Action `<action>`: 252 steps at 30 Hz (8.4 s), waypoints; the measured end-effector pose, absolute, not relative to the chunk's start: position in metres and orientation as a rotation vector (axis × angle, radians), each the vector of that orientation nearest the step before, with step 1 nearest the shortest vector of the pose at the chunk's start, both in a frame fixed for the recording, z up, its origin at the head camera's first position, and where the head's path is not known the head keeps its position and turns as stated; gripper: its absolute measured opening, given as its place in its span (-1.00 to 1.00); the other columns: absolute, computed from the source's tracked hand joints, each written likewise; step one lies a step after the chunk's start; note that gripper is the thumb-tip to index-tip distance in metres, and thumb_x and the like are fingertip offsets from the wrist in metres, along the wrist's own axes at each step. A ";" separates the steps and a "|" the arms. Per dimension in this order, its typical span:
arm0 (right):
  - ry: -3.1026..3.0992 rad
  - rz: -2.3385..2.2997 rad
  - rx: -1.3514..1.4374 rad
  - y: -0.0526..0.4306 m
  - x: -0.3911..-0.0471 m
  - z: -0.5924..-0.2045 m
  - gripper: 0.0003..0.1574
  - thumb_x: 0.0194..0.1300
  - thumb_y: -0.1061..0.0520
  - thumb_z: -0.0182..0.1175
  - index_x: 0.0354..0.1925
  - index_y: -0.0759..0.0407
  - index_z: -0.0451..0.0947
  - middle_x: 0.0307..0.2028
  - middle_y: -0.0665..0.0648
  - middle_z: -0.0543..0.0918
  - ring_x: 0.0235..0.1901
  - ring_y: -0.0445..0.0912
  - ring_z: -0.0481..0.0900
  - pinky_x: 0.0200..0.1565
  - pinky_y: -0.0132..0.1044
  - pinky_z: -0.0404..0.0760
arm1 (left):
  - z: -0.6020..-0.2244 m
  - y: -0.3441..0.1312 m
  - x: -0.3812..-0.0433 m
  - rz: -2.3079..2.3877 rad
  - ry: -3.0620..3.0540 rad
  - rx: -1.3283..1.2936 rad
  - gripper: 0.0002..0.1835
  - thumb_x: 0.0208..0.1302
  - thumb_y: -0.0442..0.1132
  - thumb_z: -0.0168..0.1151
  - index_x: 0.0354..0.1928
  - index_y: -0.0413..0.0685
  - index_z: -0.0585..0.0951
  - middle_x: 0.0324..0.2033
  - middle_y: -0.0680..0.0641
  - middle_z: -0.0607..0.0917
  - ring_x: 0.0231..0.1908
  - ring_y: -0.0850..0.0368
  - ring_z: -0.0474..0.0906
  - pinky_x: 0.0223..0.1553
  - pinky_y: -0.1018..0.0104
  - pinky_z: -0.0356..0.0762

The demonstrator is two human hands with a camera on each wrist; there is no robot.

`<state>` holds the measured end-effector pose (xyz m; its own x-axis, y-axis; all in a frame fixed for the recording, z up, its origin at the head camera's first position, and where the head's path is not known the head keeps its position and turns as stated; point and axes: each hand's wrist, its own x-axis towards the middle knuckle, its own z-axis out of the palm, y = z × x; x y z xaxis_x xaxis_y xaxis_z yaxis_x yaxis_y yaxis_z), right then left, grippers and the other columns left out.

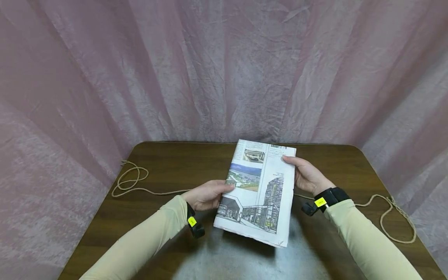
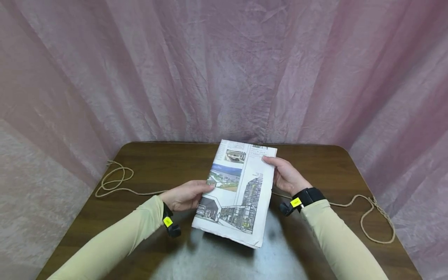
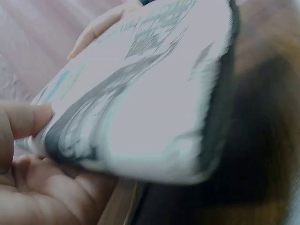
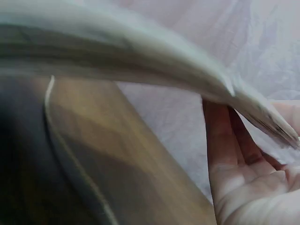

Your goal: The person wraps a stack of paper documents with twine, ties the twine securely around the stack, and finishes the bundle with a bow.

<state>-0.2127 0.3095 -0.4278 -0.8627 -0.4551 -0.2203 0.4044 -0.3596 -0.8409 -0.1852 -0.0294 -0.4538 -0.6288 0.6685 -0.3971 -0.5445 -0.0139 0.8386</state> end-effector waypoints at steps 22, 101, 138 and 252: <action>1.803 -1.959 -0.076 0.282 -0.151 -0.471 -0.37 0.60 0.06 -0.08 0.47 0.28 0.06 0.20 0.35 0.50 0.05 0.07 0.60 -0.03 -0.13 0.63 | -0.480 -0.030 -0.160 1.855 1.580 0.049 -0.56 0.55 -0.11 0.03 0.25 -0.30 0.39 -0.02 -0.17 0.65 -0.08 0.08 0.63 -0.08 0.18 0.62; 2.778 -0.195 -0.938 0.282 -0.162 -0.490 0.20 0.35 -0.56 -0.11 0.55 0.24 0.00 0.53 0.25 0.01 0.49 0.16 -0.05 0.40 0.16 0.06 | -0.483 -0.056 -0.195 0.091 2.628 1.128 0.01 0.37 0.46 -0.14 0.57 -0.12 -0.04 0.55 -0.18 -0.15 0.51 -0.07 -0.25 0.46 0.02 -0.09; 2.780 -0.216 -1.284 0.193 -0.170 -0.447 -0.07 0.43 -0.27 0.09 0.50 0.23 0.15 0.45 0.26 0.24 0.45 0.13 0.10 0.42 -0.04 0.11 | -0.458 -0.223 -0.251 0.177 2.952 0.535 -0.30 0.47 0.03 0.07 0.44 -0.31 0.28 0.37 -0.37 0.33 0.38 -0.36 0.14 0.38 -0.20 0.07; 2.130 -2.264 -0.501 0.209 -0.233 -0.334 -0.54 0.51 -0.04 0.08 0.06 0.34 0.56 -0.05 0.29 0.67 -0.09 0.13 0.65 -0.03 -0.13 0.64 | -0.382 -0.073 -0.243 1.131 2.376 0.733 -0.74 0.37 -0.09 0.27 0.03 0.06 0.67 -0.09 0.08 0.72 -0.01 0.18 0.59 0.08 0.11 0.49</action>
